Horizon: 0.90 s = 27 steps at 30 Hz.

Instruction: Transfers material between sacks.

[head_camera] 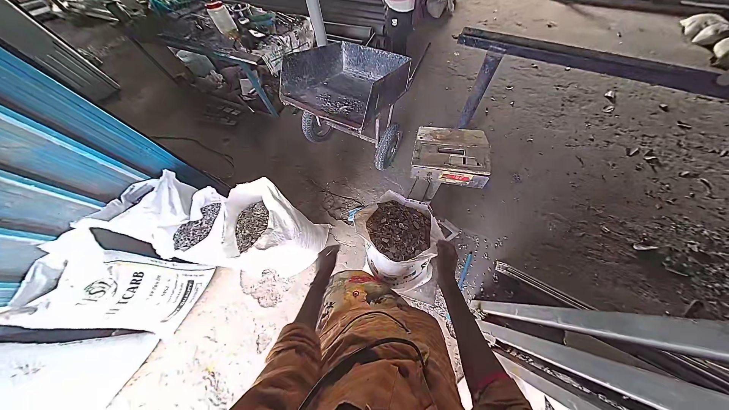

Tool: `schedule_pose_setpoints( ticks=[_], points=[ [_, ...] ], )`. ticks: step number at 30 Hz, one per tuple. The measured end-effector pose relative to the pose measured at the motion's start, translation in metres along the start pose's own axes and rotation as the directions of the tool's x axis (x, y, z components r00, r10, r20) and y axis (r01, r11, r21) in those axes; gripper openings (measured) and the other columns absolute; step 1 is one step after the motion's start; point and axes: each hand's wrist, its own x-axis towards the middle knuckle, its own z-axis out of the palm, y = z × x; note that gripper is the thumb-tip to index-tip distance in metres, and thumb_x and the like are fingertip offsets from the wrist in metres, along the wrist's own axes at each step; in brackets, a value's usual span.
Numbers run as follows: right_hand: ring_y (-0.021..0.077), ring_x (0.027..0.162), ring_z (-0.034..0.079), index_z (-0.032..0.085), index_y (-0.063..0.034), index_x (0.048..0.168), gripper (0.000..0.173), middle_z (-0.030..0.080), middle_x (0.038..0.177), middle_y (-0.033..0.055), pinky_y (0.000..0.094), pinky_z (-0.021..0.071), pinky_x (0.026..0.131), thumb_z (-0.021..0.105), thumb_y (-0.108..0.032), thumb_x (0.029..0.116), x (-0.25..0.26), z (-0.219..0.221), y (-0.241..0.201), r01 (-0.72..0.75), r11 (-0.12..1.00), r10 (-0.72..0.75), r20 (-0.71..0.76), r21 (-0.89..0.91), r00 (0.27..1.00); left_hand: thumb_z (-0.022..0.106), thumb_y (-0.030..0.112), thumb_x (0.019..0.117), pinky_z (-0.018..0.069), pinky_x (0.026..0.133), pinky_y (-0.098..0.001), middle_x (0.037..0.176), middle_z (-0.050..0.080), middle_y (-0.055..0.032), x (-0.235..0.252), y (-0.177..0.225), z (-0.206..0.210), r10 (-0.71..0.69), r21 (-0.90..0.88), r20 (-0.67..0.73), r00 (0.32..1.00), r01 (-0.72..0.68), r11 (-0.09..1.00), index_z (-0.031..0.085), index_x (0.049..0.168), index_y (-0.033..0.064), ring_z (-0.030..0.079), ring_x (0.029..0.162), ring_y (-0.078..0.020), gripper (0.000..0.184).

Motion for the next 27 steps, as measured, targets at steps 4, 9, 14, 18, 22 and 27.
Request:
schedule_pose_setpoints(
  ticks=[4,9,14,18,22,27],
  points=[
    [0.0309,0.088,0.066,0.067,0.0093,0.11,0.031,0.069,0.1,0.0235,0.0484,0.054,0.082,0.049,-0.015,0.1078,-0.028,-0.058,0.068,-0.028,0.997,0.016,-0.156,-0.078,0.988,0.047,0.031,0.1094,0.037,0.113,-0.0624,0.139,0.058,-0.0304,-0.061,-0.171,-0.036,-0.342,0.184,-0.11,0.933,0.358,0.916,0.063,0.132,-0.0049,0.051,0.135,-0.0456,0.045],
    [0.0371,0.086,0.067,0.069,0.0088,0.107,0.028,0.07,0.095,0.0259,0.0568,0.0502,0.082,0.053,-0.014,0.1057,-0.061,-0.12,0.143,-0.153,0.941,0.098,-0.19,-0.302,0.977,0.045,0.026,0.1098,0.0387,0.111,-0.0597,0.153,0.043,-0.0304,-0.209,-0.23,-0.035,-0.711,-0.188,-0.126,0.691,0.687,0.702,0.046,0.146,-0.0081,0.044,0.141,-0.0427,0.05],
    [0.0421,0.099,0.067,0.069,0.0081,0.113,0.027,0.07,0.106,0.0298,0.0594,0.0494,0.091,0.056,-0.013,0.1044,-0.058,-0.16,0.198,-0.195,0.831,0.237,0.013,-0.521,0.972,0.052,0.029,0.1073,0.0436,0.106,-0.0629,0.151,0.046,-0.0277,-0.238,-0.328,-0.003,-0.769,-0.313,-0.088,0.633,0.716,0.624,0.05,0.145,-0.0024,0.048,0.137,-0.044,0.049],
    [0.0382,0.096,0.069,0.068,0.0054,0.119,0.027,0.07,0.107,0.0276,0.0551,0.0528,0.087,0.055,-0.014,0.1051,-0.051,-0.176,0.207,-0.14,0.8,0.297,0.182,-0.584,0.937,0.052,0.027,0.1077,0.0409,0.104,-0.067,0.148,0.049,-0.0292,-0.209,-0.296,-0.003,-0.609,-0.328,-0.052,0.792,0.562,0.759,0.055,0.14,-0.0013,0.047,0.136,-0.0475,0.044],
    [0.0366,0.094,0.069,0.066,0.0047,0.123,0.028,0.07,0.107,0.0266,0.0532,0.0539,0.085,0.054,-0.015,0.1056,-0.067,-0.179,0.212,-0.122,0.79,0.316,0.228,-0.6,0.921,0.047,0.027,0.11,0.0432,0.102,-0.065,0.146,0.054,-0.0232,-0.193,-0.249,-0.012,-0.321,-0.312,-0.048,0.946,0.291,0.904,0.059,0.139,0.0036,0.052,0.133,-0.0438,0.039],
    [0.0408,0.108,0.067,0.067,0.0051,0.121,0.028,0.068,0.115,0.029,0.0564,0.0498,0.098,0.056,-0.014,0.1032,-0.134,-0.201,0.228,0.029,0.729,0.286,0.342,-0.684,0.895,0.051,0.024,0.1087,0.0513,0.095,-0.0576,0.137,0.063,-0.0163,-0.24,-0.264,-0.01,-0.067,-0.008,0.017,0.998,0.068,0.998,0.067,0.13,0.0086,0.064,0.119,-0.0353,0.031]
  ],
)
